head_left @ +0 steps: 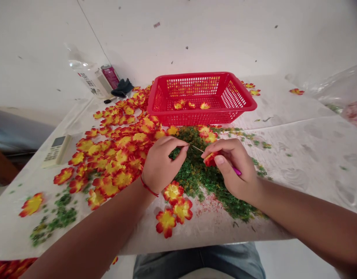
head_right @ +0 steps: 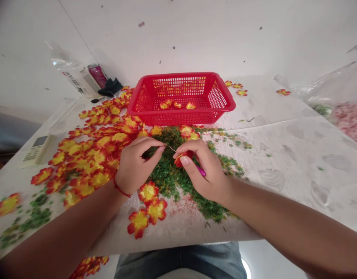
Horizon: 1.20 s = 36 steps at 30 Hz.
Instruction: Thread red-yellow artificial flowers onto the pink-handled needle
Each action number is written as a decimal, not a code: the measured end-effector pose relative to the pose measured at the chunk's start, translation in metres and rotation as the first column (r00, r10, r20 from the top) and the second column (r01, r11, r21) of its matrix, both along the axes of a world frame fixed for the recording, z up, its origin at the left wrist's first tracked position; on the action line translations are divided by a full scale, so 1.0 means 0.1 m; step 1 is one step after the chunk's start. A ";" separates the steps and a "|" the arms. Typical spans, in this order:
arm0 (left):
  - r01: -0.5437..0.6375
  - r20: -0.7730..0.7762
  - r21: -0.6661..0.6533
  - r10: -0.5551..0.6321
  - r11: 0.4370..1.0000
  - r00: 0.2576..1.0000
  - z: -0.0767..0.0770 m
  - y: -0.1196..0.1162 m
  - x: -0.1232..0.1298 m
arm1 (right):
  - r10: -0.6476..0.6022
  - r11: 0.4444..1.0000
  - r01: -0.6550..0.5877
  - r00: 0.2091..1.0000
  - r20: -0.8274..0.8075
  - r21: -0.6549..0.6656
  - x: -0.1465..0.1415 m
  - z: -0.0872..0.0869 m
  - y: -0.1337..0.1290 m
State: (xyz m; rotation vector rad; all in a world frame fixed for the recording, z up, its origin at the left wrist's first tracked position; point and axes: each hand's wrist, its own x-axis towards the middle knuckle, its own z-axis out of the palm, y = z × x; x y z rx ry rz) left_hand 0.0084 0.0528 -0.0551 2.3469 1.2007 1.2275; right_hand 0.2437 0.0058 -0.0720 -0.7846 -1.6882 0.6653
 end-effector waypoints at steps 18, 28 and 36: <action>0.119 -0.163 0.221 -0.084 0.968 0.983 0.09 -0.07 0.01 | -0.014 1.000 0.012 0.995 0.102 0.019 -0.04 0.01 0.06; 0.229 -0.024 0.119 -0.228 0.966 0.973 0.11 -0.12 0.01 | -0.124 0.992 0.123 0.986 0.112 0.014 -0.03 -0.01 0.12; 0.194 0.087 0.079 -0.201 0.978 0.976 0.07 -0.17 0.02 | -0.131 0.991 0.124 0.978 0.163 0.053 -0.01 0.09 0.10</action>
